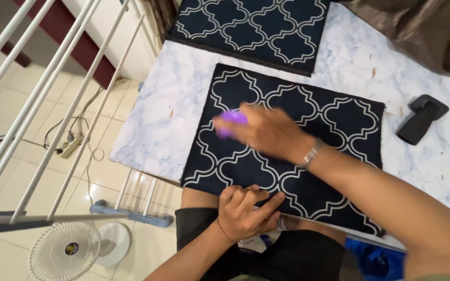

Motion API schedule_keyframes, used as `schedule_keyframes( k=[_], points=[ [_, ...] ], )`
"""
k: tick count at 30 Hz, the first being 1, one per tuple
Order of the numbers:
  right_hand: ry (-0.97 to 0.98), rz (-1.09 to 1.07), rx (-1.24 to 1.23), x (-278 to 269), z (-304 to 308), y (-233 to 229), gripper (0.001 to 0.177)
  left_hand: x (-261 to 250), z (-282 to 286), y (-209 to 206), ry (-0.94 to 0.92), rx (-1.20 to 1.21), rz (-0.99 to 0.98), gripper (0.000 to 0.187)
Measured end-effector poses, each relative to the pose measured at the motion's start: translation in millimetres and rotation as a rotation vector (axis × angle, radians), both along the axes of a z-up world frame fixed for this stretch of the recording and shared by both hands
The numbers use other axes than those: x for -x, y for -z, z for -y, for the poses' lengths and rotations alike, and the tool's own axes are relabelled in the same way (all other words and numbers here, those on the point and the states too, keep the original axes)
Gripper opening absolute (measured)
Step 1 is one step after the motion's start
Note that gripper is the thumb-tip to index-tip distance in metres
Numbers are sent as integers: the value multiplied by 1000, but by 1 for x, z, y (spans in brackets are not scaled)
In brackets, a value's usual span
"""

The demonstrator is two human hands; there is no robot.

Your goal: The person uses a lint roller to remove debris from several black and white patterned place mats on a marble-topped surface, occasionally turning the mats over or adjusting their position.

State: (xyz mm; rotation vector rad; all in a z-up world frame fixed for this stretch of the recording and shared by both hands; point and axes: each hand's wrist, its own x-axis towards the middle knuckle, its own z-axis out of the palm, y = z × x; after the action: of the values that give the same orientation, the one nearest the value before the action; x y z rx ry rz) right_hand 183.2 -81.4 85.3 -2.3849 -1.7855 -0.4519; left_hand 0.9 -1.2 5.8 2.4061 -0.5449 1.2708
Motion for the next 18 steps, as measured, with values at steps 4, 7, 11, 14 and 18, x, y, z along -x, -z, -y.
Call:
schedule_keyframes(
  k=[4, 7, 11, 14, 18],
  points=[
    [132, 229, -214, -45, -32, 4, 40, 4, -3, 5, 1, -28, -28, 31],
    [61, 87, -155, -37, -37, 2, 42, 2, -6, 8, 8, -41, -18, 34],
    [-75, 52, -110, 2, -17, 2, 47, 1, -7, 6, -1, -17, 10, 36],
    [37, 194, -130, -31, -17, -1, 45, 0, -8, 12, 41, 6, -11, 38],
    [158, 209, -143, -53, -28, 4, 47, 7, -11, 17, 66, 20, -54, 36]
  ],
)
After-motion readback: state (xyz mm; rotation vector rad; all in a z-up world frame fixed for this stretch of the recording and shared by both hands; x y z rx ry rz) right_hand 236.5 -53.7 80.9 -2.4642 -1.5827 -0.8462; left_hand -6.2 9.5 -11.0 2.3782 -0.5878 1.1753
